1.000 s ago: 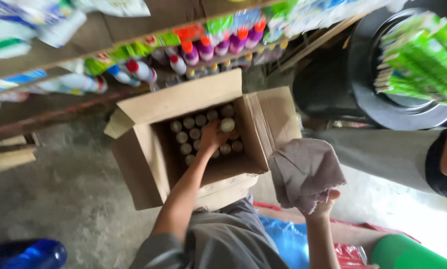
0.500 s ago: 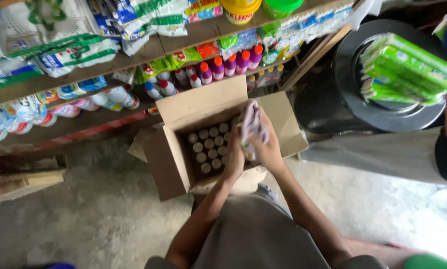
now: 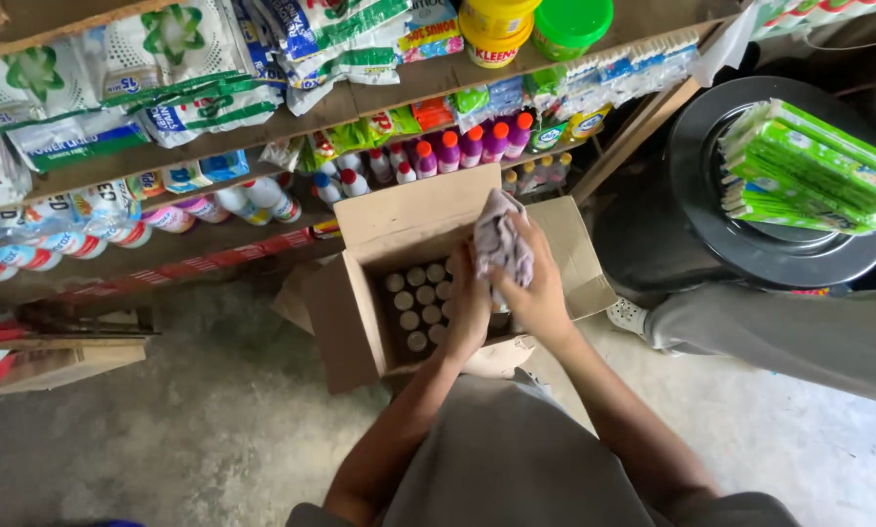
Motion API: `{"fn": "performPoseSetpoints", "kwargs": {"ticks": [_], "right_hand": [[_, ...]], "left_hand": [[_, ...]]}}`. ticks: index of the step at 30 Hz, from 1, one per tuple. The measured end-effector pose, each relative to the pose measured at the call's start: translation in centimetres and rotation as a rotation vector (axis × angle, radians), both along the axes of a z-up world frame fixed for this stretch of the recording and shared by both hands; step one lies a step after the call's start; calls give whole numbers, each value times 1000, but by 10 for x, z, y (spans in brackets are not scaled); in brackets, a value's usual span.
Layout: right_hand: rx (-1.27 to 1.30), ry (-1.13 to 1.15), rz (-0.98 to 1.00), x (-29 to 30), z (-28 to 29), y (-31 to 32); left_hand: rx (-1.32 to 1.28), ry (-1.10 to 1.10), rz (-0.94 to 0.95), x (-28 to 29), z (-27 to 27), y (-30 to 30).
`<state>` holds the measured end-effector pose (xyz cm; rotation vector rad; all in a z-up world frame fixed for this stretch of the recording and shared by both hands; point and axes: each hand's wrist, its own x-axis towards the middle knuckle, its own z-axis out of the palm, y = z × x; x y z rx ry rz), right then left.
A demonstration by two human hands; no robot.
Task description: Wiping canned goods with a cloth and placing them onto a store shelf.
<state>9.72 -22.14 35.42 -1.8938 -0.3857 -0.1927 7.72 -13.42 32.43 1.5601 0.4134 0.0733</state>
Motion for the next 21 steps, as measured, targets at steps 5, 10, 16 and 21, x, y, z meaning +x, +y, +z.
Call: {"fn": "performPoseSetpoints", "kwargs": {"ticks": [5, 10, 16, 21], "right_hand": [[244, 203, -106, 9, 5, 7], [-120, -263, 155, -35, 3, 0], [266, 89, 40, 22, -7, -14], [272, 73, -30, 12, -17, -5]], "left_hand": [[-209, -97, 9, 2, 58, 11], [-928, -85, 279, 7, 62, 40], [-799, -41, -46, 7, -21, 17], [-1065, -1, 153, 10, 33, 13]]}}
